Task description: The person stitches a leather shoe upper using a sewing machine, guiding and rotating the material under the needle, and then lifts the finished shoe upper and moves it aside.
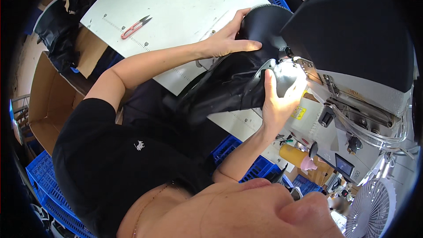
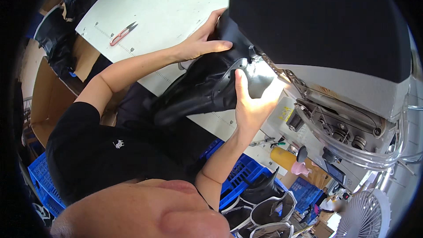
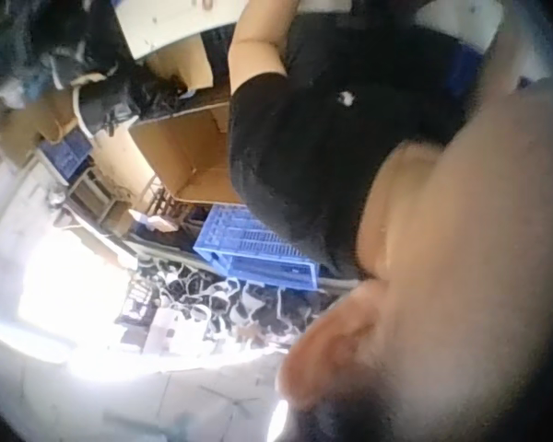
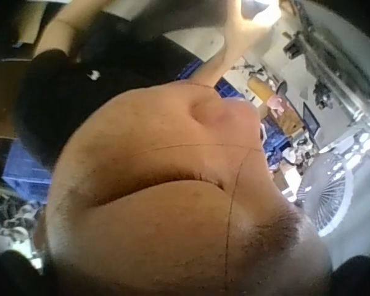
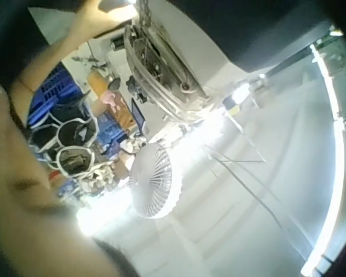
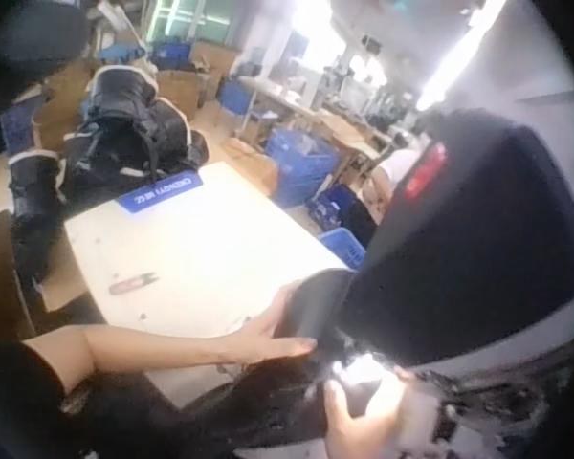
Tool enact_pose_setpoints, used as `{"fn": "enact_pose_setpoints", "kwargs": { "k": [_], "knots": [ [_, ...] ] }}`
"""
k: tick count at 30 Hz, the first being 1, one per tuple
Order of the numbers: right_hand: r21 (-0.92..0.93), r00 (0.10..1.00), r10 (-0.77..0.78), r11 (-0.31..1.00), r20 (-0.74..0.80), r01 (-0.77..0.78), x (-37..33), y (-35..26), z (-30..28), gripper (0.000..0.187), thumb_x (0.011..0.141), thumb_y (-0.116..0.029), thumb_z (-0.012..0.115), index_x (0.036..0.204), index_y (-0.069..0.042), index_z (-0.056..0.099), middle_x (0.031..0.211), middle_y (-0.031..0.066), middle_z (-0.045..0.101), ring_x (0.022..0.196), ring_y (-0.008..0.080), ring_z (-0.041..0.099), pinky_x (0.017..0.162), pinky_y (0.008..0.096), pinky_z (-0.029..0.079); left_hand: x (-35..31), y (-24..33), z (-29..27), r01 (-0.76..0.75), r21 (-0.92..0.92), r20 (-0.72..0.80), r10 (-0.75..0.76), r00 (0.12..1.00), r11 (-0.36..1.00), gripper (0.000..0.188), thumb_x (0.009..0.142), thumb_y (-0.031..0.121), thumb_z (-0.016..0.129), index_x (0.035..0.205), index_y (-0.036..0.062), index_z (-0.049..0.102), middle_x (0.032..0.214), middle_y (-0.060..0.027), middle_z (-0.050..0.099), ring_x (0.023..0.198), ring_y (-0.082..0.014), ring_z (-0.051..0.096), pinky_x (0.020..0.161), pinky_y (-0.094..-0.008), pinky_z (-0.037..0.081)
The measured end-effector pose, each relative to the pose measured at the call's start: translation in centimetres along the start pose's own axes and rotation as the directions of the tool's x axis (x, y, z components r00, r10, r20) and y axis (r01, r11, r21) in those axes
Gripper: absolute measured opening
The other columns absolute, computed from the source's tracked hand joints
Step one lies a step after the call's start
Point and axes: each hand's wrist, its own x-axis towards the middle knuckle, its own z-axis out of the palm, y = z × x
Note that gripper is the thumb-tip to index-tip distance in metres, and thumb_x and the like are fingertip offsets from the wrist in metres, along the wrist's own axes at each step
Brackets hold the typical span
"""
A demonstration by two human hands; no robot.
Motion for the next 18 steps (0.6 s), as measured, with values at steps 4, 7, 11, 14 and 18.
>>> {"fn": "enact_pose_setpoints", "kwargs": {
  "k": [4, 7, 11, 14, 18],
  "knots": [
    [0.161, 0.992, 0.059, 0.984, 0.109, -0.077, 0.2, 0.6, -0.7, 0.051, 0.074, -0.011, 0.075, 0.117, 0.003, 0.05, 0.109, 0.0118, 0.053, 0.104, 0.0202, 0.05, 0.095, 0.0332, 0.036, -0.3, 3.5, 1.0, 0.233, 0.214, 0.049, -0.249, 0.967, 0.949, 0.109, 0.067, 0.042, 0.079, 0.142, -0.0001, 0.012, 0.138, -0.0231, 0.031, 0.13, -0.0305, 0.032, 0.107, -0.0373, 0.027],
    [0.191, 0.993, 0.072, 0.977, 0.095, -0.089, -0.2, 1.4, -0.9, 0.048, 0.073, -0.009, 0.076, 0.113, 0.002, 0.051, 0.106, 0.0101, 0.054, 0.099, 0.0187, 0.051, 0.092, 0.0325, 0.038, 0.3, 2.8, 1.9, 0.253, 0.256, 0.153, -0.298, 0.942, 0.933, 0.109, 0.065, 0.041, 0.08, 0.142, 0.0008, 0.015, 0.138, -0.0232, 0.032, 0.129, -0.0298, 0.034, 0.107, -0.0354, 0.028],
    [0.266, 0.996, 0.092, 0.959, 0.023, -0.094, -0.2, 0.4, 0.3, 0.044, 0.075, -0.015, 0.075, 0.11, 0.001, 0.052, 0.101, 0.009, 0.056, 0.095, 0.0178, 0.052, 0.089, 0.0317, 0.04, 0.8, 4.0, 0.9, 0.303, 0.251, 0.14, -0.344, 0.928, 0.919, 0.102, 0.065, 0.035, 0.081, 0.141, 0.0017, 0.022, 0.127, -0.0197, 0.047, 0.119, -0.0273, 0.045, 0.103, -0.0328, 0.032],
    [0.213, 0.994, 0.066, 0.976, -0.086, -0.046, 0.0, 1.4, 0.8, 0.038, 0.079, -0.017, 0.07, 0.107, 0.002, 0.053, 0.099, 0.0103, 0.059, 0.093, 0.0182, 0.054, 0.088, 0.0311, 0.041, 1.9, 5.0, 1.5, 0.314, 0.298, 0.131, -0.364, 0.922, 0.902, 0.085, 0.065, 0.032, 0.081, 0.132, 0.0011, 0.038, 0.118, -0.0163, 0.055, 0.111, -0.0244, 0.051, 0.098, -0.0314, 0.036],
    [0.146, 0.979, 0.09, 0.987, -0.186, -0.063, -0.1, 2.5, 1.2, 0.041, 0.081, -0.012, 0.065, 0.113, 0.006, 0.048, 0.108, 0.0174, 0.056, 0.102, 0.024, 0.054, 0.094, 0.0336, 0.038, 2.8, 5.5, 1.7, 0.373, 0.291, 0.203, -0.438, 0.876, 0.881, 0.045, 0.067, 0.031, 0.079, 0.102, 0.0066, 0.065, 0.097, -0.0088, 0.065, 0.094, -0.0205, 0.058, 0.089, -0.0292, 0.041]
  ]
}}
